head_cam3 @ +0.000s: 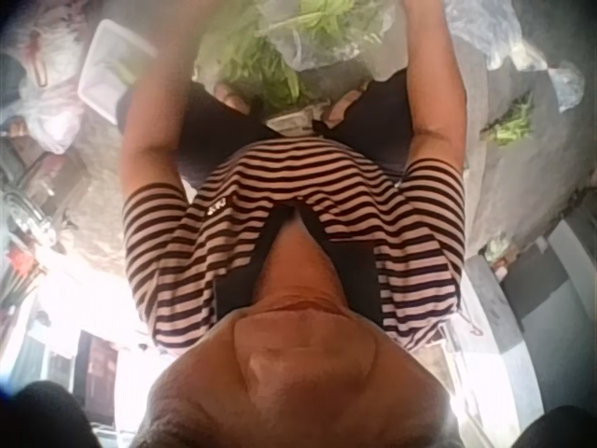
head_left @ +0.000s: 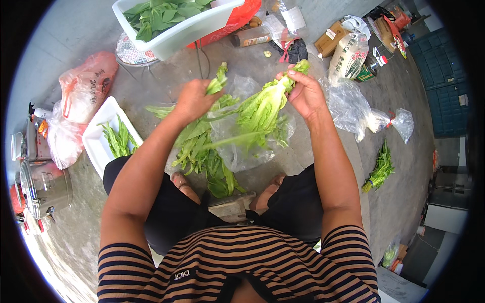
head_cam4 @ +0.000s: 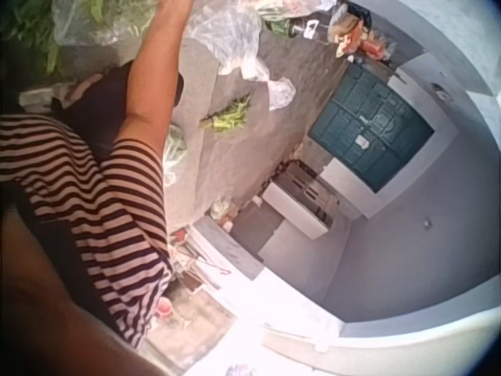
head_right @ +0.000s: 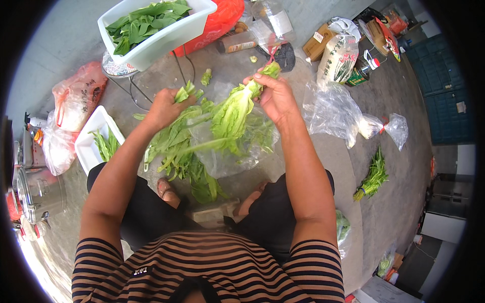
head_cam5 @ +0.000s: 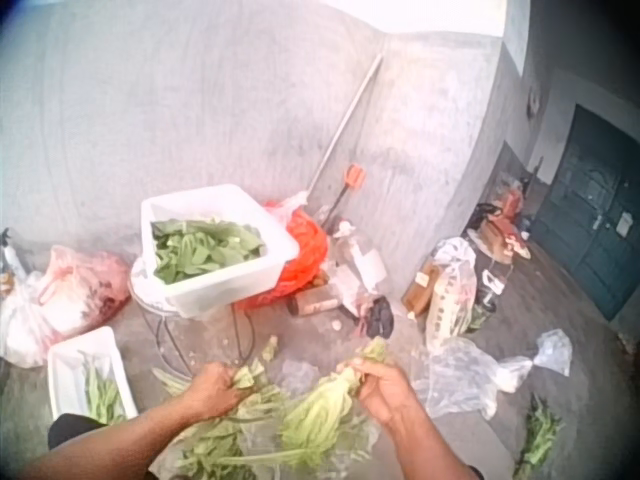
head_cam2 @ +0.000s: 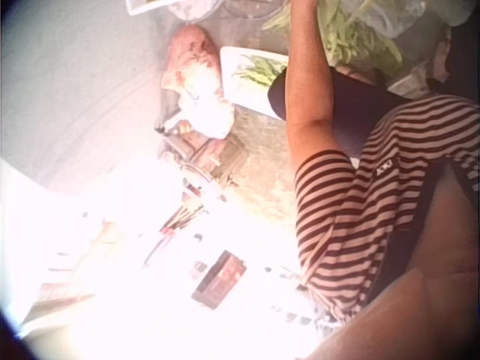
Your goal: The person sorts leafy vegetables by hand, pulls apart leaves, places trimmed greens into a white tray and a plastic bag, and uses a knife to cut stems on the floor.
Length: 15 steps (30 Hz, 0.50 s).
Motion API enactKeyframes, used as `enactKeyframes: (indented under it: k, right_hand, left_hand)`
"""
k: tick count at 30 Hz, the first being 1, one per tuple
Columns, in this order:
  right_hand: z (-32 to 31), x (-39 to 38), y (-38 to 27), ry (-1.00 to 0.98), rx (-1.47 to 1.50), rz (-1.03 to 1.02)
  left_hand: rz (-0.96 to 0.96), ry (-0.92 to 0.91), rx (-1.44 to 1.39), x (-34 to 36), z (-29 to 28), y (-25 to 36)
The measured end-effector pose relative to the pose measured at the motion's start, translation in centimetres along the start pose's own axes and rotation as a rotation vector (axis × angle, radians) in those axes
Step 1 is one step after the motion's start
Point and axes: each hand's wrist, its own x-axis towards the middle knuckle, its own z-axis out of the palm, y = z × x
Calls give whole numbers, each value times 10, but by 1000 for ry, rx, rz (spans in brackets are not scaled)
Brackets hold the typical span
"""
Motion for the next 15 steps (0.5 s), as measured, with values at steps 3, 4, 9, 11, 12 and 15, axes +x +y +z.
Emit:
enactKeyframes:
  k: [3, 4, 9, 11, 12, 15]
  right_hand:
    - [6, 1, 11, -36, 146, 65]
    - [6, 1, 13, -51, 173, 74]
    - [13, 1, 24, 20, 207, 74]
    - [20, 1, 29, 103, 184, 69]
    - [25, -1, 30, 82, 129, 69]
    - [33, -5, 31, 29, -45, 37]
  left_hand:
    - [122, 19, -652, -7, 28, 28]
    - [156, 29, -600, -9, 35, 34]
    - [247, 74, -222, -14, 40, 53]
    - [183, 30, -335, -11, 41, 48]
    - [158, 8, -373, -8, 40, 43]
    - [120, -7, -472, -4, 36, 37]
